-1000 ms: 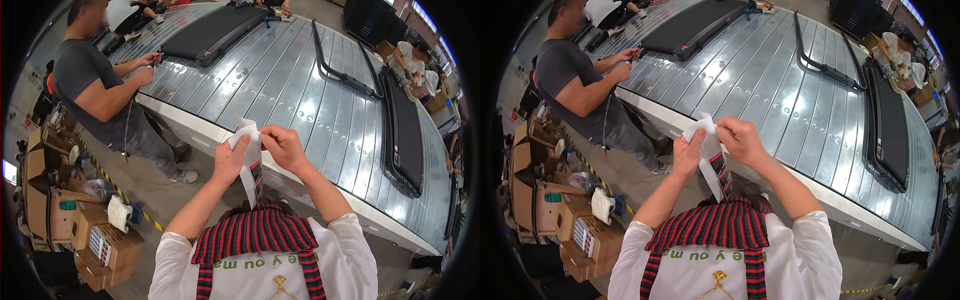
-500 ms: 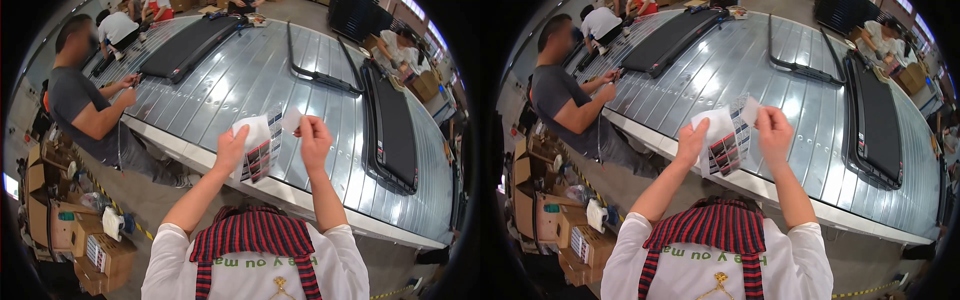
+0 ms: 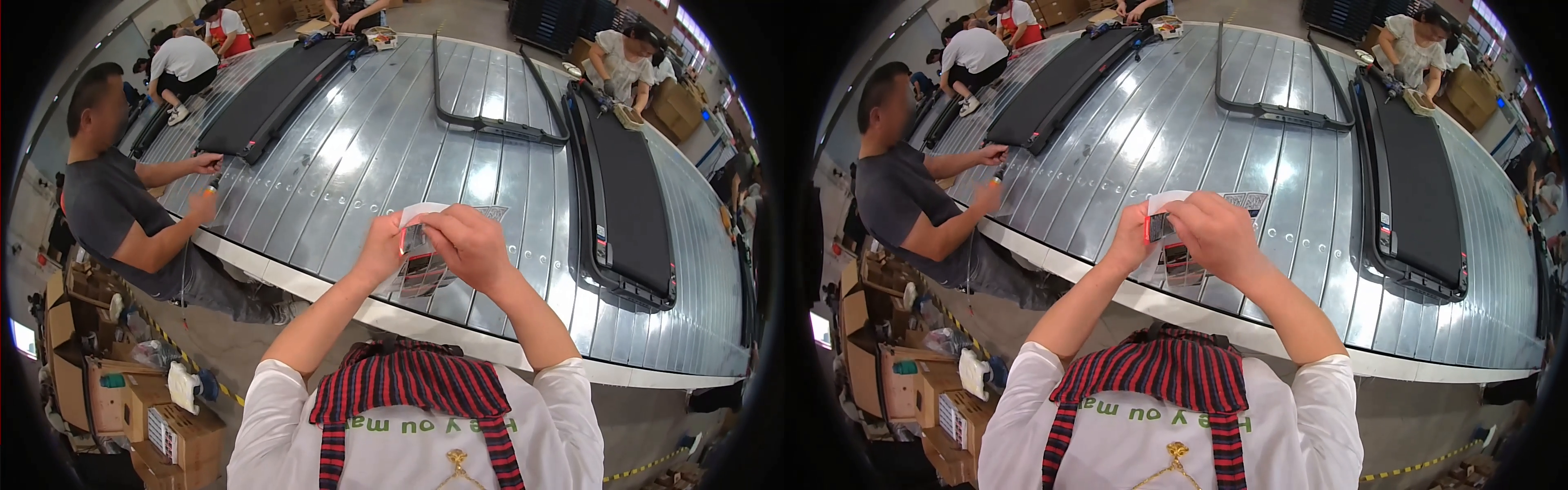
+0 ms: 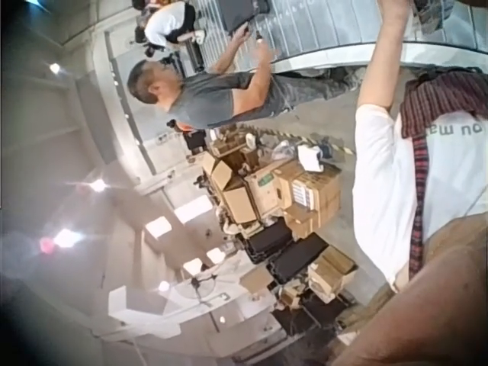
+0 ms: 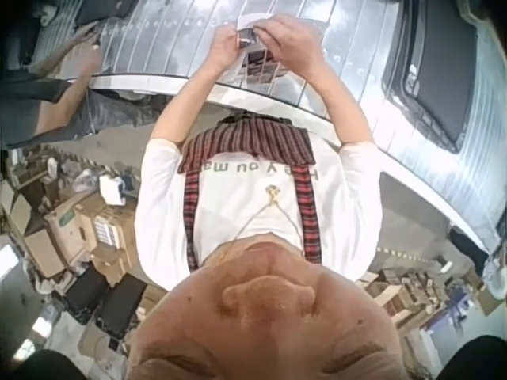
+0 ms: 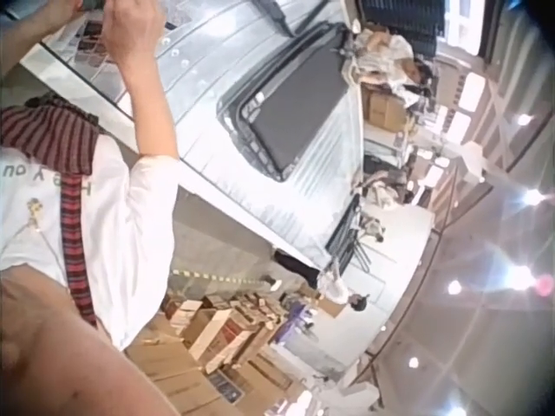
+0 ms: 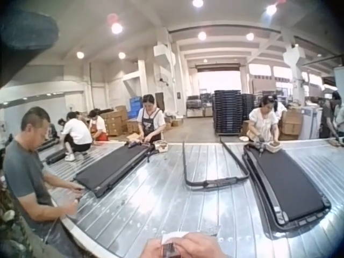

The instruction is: Apply warning labels and QR code stickers to treadmill frames on a factory assembly line.

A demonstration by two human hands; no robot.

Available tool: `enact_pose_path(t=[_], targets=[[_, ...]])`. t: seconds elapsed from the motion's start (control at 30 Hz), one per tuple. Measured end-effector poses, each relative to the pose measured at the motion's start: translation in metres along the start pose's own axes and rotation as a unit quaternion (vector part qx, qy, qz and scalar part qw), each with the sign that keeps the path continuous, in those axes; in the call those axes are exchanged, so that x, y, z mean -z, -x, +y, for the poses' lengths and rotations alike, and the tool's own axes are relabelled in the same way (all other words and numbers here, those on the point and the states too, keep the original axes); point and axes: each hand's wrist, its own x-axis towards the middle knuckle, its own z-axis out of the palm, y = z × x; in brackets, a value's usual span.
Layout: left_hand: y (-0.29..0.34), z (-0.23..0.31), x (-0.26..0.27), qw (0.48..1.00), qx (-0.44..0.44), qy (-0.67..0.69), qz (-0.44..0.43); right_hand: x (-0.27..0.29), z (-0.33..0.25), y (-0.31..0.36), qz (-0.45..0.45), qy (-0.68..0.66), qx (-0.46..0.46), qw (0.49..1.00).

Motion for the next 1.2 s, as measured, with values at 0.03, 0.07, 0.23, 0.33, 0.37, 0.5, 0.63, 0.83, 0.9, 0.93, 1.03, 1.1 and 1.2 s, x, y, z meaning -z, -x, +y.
enact_pose_path(t=[0.03,0.07,0.23,0.33,0.37,0.5,0.63,0.83,0.9,0.93,1.03,1.1,1.2], targets=[[-0.001,-0.002,0.005,1.0,0.0,-0.001,0.0,-0.003,0.001,-0.004,-0.013,0.022,0.01,1.0],[0.0,-0.003,0.009,0.997,-0.012,-0.075,-0.018,-0.006,0.001,-0.007,-0.025,0.045,0.021,0.998],[-0.012,-0.005,0.037,0.997,0.066,-0.038,0.009,-0.017,-0.001,-0.018,-0.07,0.046,0.034,0.996],[-0.018,0.011,0.06,0.99,0.124,-0.028,0.058,-0.002,0.011,-0.03,-0.036,0.019,0.002,0.999],[-0.017,0.014,0.066,0.99,0.126,-0.027,0.063,0.0,0.014,-0.036,-0.002,0.01,-0.025,1.0],[-0.021,0.011,0.085,0.994,0.101,-0.031,-0.008,-0.013,0.022,-0.065,-0.022,0.04,-0.025,0.999],[-0.029,0.004,0.094,0.994,0.107,-0.034,0.014,-0.035,0.03,-0.067,-0.151,-0.02,-0.084,0.985],[-0.03,-0.016,0.106,0.995,0.095,-0.016,0.027,-0.061,0.048,-0.063,-0.13,-0.096,-0.123,0.979],[-0.025,-0.021,0.115,0.99,0.129,-0.049,0.015,-0.064,0.048,-0.066,-0.108,-0.141,-0.151,0.972],[-0.022,-0.023,0.119,0.983,0.164,-0.08,0.001,-0.065,0.049,-0.066,-0.108,-0.142,-0.149,0.973],[-0.01,-0.028,0.125,0.975,0.181,-0.127,-0.007,-0.063,0.048,-0.063,-0.103,-0.138,-0.158,0.972],[0.003,-0.037,0.126,0.975,0.205,-0.087,-0.008,-0.063,0.045,-0.059,-0.143,-0.121,-0.18,0.966],[0.016,-0.041,0.13,0.972,0.185,-0.144,-0.031,-0.063,0.041,-0.056,-0.174,-0.138,-0.195,0.955]])
